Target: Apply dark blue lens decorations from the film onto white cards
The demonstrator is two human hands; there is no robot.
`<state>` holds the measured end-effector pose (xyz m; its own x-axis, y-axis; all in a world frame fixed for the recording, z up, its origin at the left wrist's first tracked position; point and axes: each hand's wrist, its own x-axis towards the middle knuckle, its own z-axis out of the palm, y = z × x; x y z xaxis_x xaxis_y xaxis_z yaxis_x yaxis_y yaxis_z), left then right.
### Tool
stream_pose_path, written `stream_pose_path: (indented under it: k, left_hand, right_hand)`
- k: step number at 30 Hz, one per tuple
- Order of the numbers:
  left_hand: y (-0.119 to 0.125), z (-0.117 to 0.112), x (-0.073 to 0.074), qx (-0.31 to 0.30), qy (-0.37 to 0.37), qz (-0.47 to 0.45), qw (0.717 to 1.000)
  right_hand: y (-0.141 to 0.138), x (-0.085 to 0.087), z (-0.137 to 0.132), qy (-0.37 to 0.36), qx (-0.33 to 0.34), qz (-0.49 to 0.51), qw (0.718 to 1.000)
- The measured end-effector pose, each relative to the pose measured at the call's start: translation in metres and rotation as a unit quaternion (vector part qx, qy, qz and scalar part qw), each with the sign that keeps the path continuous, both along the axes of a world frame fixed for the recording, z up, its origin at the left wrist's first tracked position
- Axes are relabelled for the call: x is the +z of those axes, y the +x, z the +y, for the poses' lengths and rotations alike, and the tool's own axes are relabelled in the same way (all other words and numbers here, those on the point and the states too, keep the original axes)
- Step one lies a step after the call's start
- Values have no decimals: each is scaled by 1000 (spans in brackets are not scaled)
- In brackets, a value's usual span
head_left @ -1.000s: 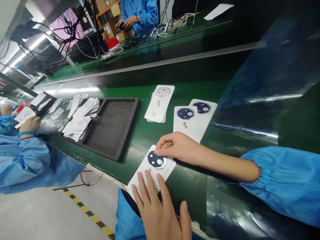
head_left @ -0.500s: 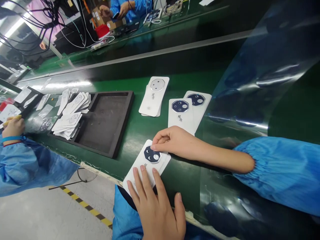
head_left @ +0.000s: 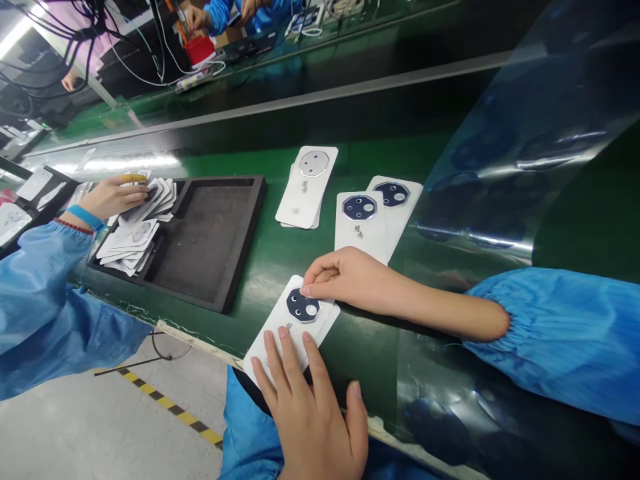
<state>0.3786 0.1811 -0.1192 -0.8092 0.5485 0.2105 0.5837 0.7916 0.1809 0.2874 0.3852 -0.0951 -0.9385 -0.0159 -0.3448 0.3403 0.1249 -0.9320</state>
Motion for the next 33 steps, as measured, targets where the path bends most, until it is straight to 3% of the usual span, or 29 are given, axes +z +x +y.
stream_pose_path:
  k: [22,33]
  left_hand:
    - [-1,-1,-2,-6,18,-7,1000]
    - [-1,-1,-1,-12,-10,8,1000]
  right_hand:
    - [1,4,0,23,8,-18,1000]
    - [1,6,0,18,7,-19,1000]
